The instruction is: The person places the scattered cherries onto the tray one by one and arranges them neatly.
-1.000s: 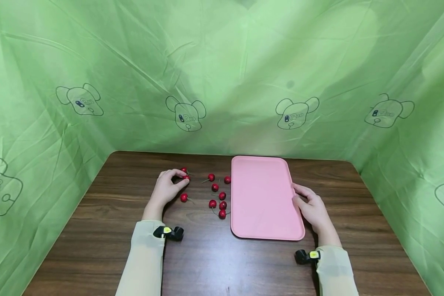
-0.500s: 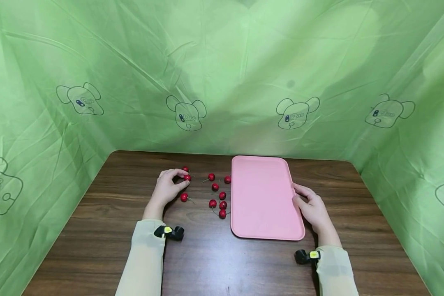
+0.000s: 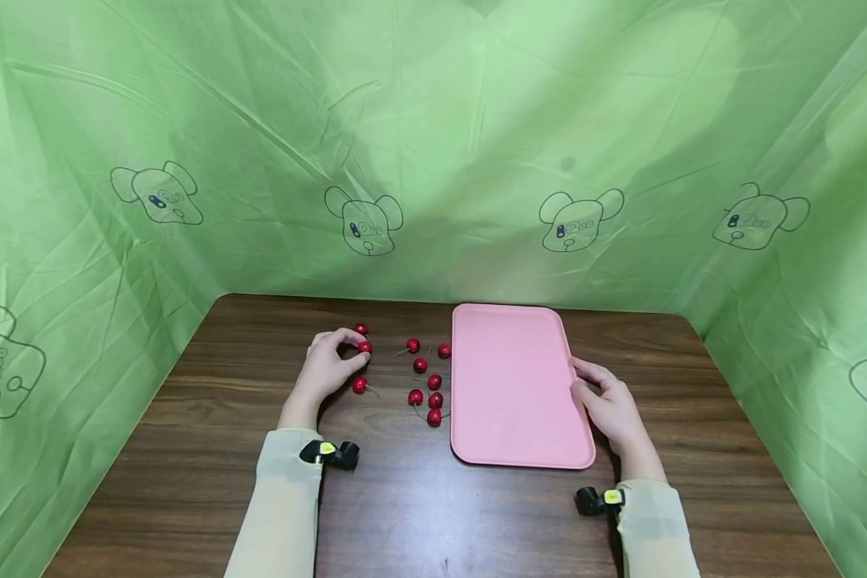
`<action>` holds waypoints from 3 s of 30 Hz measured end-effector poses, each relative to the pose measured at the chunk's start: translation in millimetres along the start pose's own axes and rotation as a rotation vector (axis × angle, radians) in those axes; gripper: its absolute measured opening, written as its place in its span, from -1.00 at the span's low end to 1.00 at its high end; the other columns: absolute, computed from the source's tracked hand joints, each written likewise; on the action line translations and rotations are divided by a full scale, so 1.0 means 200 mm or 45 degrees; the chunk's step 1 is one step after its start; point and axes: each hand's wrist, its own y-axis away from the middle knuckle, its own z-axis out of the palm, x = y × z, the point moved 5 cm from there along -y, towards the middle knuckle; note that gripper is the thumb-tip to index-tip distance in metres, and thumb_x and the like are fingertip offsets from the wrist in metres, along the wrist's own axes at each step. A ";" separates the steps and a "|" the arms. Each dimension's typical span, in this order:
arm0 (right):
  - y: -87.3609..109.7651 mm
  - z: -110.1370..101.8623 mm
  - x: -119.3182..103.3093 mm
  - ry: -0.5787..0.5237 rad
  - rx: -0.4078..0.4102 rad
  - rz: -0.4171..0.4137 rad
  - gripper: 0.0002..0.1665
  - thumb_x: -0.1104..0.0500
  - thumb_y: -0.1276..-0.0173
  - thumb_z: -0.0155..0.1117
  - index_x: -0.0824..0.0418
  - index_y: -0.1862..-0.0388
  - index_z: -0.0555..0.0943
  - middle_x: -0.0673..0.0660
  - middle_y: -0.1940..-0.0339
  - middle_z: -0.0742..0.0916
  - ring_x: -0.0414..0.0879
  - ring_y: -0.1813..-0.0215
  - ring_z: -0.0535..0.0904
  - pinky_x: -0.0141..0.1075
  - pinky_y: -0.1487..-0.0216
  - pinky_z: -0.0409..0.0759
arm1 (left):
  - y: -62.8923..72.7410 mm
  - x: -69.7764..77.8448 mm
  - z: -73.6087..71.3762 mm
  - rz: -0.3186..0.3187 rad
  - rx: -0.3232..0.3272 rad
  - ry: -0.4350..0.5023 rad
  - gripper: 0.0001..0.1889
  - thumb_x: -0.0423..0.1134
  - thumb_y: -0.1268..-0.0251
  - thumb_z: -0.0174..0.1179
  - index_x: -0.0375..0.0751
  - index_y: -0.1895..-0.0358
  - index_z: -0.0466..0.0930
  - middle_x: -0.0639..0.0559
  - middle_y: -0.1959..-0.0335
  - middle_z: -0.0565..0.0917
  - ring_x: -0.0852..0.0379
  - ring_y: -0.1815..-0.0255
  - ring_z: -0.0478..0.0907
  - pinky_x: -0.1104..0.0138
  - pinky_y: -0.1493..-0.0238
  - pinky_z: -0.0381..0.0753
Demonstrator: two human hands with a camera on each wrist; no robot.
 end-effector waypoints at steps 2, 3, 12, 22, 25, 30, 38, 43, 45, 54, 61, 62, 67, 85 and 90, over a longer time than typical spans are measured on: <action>0.00 0.00 0.00 -0.002 0.002 -0.006 -0.41 0.18 -0.71 0.21 0.15 -0.64 0.49 0.28 -0.62 0.51 0.19 -0.55 0.48 -0.65 -0.14 0.44 | 0.00 0.00 0.00 -0.004 0.003 0.027 -0.77 -0.26 -0.32 0.52 -0.11 0.01 0.74 -0.09 -0.01 0.79 -0.22 -0.28 0.51 -0.09 -0.41 0.34; -0.01 -0.01 0.00 -0.003 0.004 -0.009 -0.41 0.19 -0.71 0.21 0.16 -0.64 0.49 0.29 -0.62 0.51 0.19 -0.54 0.49 -0.65 -0.14 0.45 | -0.01 0.00 0.00 -0.002 0.006 0.041 -0.76 -0.27 -0.31 0.53 -0.11 0.02 0.74 -0.09 0.00 0.79 -0.20 -0.25 0.54 -0.07 -0.39 0.37; -0.02 -0.03 0.00 0.005 0.014 -0.029 -0.42 0.20 -0.70 0.21 0.18 -0.63 0.50 0.31 -0.59 0.54 0.21 -0.52 0.53 -0.66 -0.13 0.45 | -0.01 0.03 -0.01 0.043 0.036 0.141 -0.76 -0.28 -0.30 0.58 -0.08 0.05 0.74 -0.03 0.10 0.82 -0.06 -0.08 0.67 0.01 -0.35 0.43; -0.05 -0.03 -0.02 0.002 0.009 -0.034 -0.43 0.20 -0.71 0.20 0.17 -0.63 0.50 0.31 -0.59 0.53 0.21 -0.52 0.52 -0.64 -0.12 0.47 | -0.01 0.10 -0.04 0.020 0.077 0.108 -0.74 -0.14 -0.29 0.62 -0.05 0.06 0.76 0.02 0.15 0.81 -0.03 0.02 0.67 0.07 -0.16 0.54; -0.05 -0.02 -0.02 -0.006 0.009 -0.044 -0.43 0.20 -0.71 0.20 0.17 -0.63 0.50 0.32 -0.58 0.53 0.22 -0.51 0.53 -0.63 -0.12 0.49 | -0.01 0.14 -0.03 0.024 0.084 0.102 -0.74 -0.12 -0.31 0.61 -0.06 0.07 0.76 0.03 0.19 0.79 -0.01 0.11 0.65 0.12 -0.01 0.57; -0.02 -0.01 -0.01 0.003 0.009 -0.021 -0.43 0.19 -0.71 0.21 0.17 -0.63 0.50 0.31 -0.59 0.53 0.22 -0.51 0.53 -0.64 -0.11 0.47 | 0.01 0.27 0.03 0.082 0.059 0.126 -0.79 -0.16 -0.36 0.57 -0.05 0.06 0.75 0.06 0.21 0.77 0.05 0.15 0.64 0.14 0.04 0.59; 0.01 0.01 -0.01 -0.037 0.011 -0.008 -0.43 0.21 -0.70 0.22 0.22 -0.62 0.51 0.33 -0.57 0.55 0.22 -0.50 0.54 -0.64 -0.12 0.48 | -0.02 0.55 0.23 0.196 -0.069 0.035 -0.79 -0.17 -0.38 0.53 -0.03 0.01 0.75 0.10 0.18 0.79 0.09 0.14 0.67 0.11 0.00 0.65; 0.01 0.01 -0.01 -0.045 0.004 -0.020 -0.41 0.22 -0.70 0.22 0.26 -0.63 0.48 0.36 -0.59 0.53 0.23 -0.51 0.54 -0.67 -0.11 0.47 | -0.14 0.71 0.36 0.255 -0.123 -0.050 -0.78 -0.13 -0.42 0.50 -0.03 -0.03 0.76 0.10 0.17 0.78 0.11 0.14 0.63 0.13 -0.03 0.62; 0.00 0.01 -0.02 -0.049 0.003 -0.027 -0.41 0.23 -0.69 0.21 0.28 -0.63 0.47 0.37 -0.58 0.54 0.24 -0.51 0.54 -0.66 -0.11 0.47 | -0.19 0.76 0.42 0.278 -0.144 -0.080 -0.78 -0.10 -0.45 0.48 -0.03 -0.04 0.76 0.10 0.18 0.79 0.11 0.15 0.62 0.14 -0.03 0.60; 0.01 0.01 -0.02 -0.020 0.013 -0.035 -0.42 0.22 -0.69 0.22 0.26 -0.62 0.49 0.36 -0.56 0.55 0.24 -0.49 0.55 -0.66 -0.11 0.48 | -0.30 0.99 0.74 0.380 -0.281 -0.233 -0.80 -0.05 -0.48 0.44 0.01 -0.01 0.74 0.21 0.20 0.82 0.24 0.14 0.72 0.15 -0.36 0.47; 0.01 0.01 -0.01 -0.010 0.005 -0.006 -0.41 0.22 -0.70 0.21 0.24 -0.63 0.48 0.36 -0.57 0.54 0.23 -0.50 0.54 -0.65 -0.10 0.50 | -0.28 1.04 0.98 0.419 -0.329 -0.283 -0.83 -0.10 -0.48 0.42 0.01 0.00 0.73 0.21 0.16 0.83 0.32 0.11 0.73 0.32 -0.16 0.55; 0.01 0.01 0.00 -0.008 0.003 0.001 -0.41 0.21 -0.70 0.21 0.23 -0.64 0.48 0.36 -0.57 0.54 0.23 -0.50 0.54 -0.65 -0.09 0.49 | -0.27 1.05 1.00 0.416 -0.328 -0.297 -0.83 -0.10 -0.48 0.42 0.01 -0.01 0.73 0.21 0.15 0.83 0.30 0.09 0.73 0.32 -0.16 0.55; 0.01 0.01 -0.01 0.000 -0.006 0.011 -0.40 0.19 -0.71 0.20 0.23 -0.65 0.46 0.36 -0.58 0.53 0.24 -0.51 0.54 -0.65 -0.08 0.49 | -0.26 1.07 1.08 0.403 -0.305 -0.385 -0.82 -0.08 -0.49 0.42 0.03 -0.04 0.74 0.22 0.14 0.81 0.28 0.08 0.71 0.32 -0.20 0.54; 0.01 0.02 -0.01 -0.049 -0.012 -0.006 -0.40 0.23 -0.71 0.20 0.29 -0.65 0.44 0.41 -0.59 0.52 0.27 -0.50 0.55 -0.62 -0.07 0.54 | -0.17 1.18 1.27 0.420 -0.291 -0.486 -0.85 -0.04 -0.46 0.46 0.09 0.06 0.74 0.30 0.30 0.68 0.21 0.08 0.54 0.39 -0.06 0.47; 0.00 0.02 0.00 -0.049 -0.008 -0.002 -0.39 0.22 -0.71 0.19 0.29 -0.65 0.43 0.40 -0.62 0.49 0.27 -0.51 0.54 -0.64 -0.07 0.51 | -0.18 1.18 1.28 0.409 -0.297 -0.463 -0.83 -0.02 -0.45 0.47 0.08 0.04 0.75 0.28 0.29 0.66 0.19 0.07 0.52 0.38 -0.02 0.47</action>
